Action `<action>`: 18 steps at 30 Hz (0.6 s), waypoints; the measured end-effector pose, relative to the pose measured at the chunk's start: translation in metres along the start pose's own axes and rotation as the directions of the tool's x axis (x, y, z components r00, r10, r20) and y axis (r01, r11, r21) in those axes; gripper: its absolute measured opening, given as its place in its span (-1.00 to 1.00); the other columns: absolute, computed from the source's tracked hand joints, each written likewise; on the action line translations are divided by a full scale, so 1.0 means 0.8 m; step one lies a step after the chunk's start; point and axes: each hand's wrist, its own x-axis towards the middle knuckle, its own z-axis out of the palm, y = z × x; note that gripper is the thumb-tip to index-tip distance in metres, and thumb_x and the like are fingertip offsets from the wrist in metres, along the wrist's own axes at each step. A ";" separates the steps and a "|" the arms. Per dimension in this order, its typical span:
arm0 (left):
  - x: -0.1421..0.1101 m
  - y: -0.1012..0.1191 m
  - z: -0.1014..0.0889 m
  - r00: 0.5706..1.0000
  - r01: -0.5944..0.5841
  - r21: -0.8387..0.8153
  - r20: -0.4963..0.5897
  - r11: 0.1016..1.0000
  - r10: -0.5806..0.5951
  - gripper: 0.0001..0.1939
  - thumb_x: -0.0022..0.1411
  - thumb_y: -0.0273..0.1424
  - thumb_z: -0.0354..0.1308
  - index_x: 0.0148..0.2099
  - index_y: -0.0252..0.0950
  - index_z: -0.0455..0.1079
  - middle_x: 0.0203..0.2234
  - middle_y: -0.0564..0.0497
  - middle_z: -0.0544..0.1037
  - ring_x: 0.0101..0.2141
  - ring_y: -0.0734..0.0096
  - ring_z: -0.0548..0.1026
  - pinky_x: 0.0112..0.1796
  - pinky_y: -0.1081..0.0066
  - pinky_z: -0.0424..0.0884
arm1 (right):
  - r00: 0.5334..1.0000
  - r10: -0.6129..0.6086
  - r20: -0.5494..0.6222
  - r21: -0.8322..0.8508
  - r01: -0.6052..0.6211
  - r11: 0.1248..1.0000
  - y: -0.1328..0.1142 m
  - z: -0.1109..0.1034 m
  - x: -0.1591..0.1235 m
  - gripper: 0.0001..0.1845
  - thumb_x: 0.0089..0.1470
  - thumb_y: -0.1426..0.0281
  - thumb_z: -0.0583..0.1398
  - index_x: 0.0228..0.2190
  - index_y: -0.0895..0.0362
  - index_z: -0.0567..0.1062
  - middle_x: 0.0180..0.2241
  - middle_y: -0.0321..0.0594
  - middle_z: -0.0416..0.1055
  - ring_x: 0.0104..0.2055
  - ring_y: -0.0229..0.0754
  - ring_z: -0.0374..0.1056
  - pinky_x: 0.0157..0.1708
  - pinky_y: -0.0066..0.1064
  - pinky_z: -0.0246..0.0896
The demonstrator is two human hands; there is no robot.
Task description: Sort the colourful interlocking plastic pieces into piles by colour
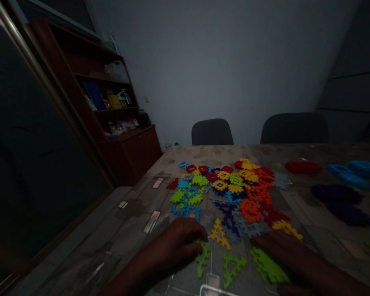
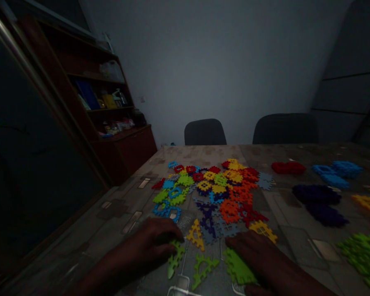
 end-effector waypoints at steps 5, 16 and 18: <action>0.001 0.003 0.003 0.981 -0.180 0.014 0.070 0.984 0.179 -0.77 0.39 -0.52 0.15 -0.01 -0.18 0.56 -0.08 -0.02 0.67 -0.03 0.28 0.59 0.08 0.22 0.41 | 0.999 -0.019 -0.034 0.022 0.020 1.000 -0.004 -0.001 0.001 -0.18 0.24 -0.04 0.30 0.43 -0.30 0.20 0.52 -0.26 0.00 0.53 0.38 -0.15 0.43 0.31 -0.15; -0.004 0.017 -0.001 0.932 -0.241 0.142 0.310 0.960 0.189 -0.34 0.14 -0.67 0.21 0.22 0.00 0.43 0.12 0.02 0.60 0.22 0.22 0.48 0.42 -0.19 -0.27 | 0.997 -0.044 -0.056 0.034 0.046 0.998 0.004 0.005 0.000 -0.19 0.23 -0.02 0.31 0.42 -0.32 0.22 0.52 -0.25 0.02 0.52 0.38 -0.09 0.42 0.29 -0.11; -0.003 0.019 0.004 0.923 -0.252 0.120 0.327 0.960 0.202 -0.33 0.17 -0.69 0.17 0.24 -0.01 0.43 0.16 0.01 0.60 0.24 0.24 0.46 0.42 -0.17 -0.26 | 0.997 -0.051 -0.055 0.038 0.053 0.998 0.005 0.005 0.000 -0.19 0.23 -0.01 0.31 0.42 -0.32 0.22 0.52 -0.24 0.04 0.52 0.38 -0.09 0.42 0.30 -0.10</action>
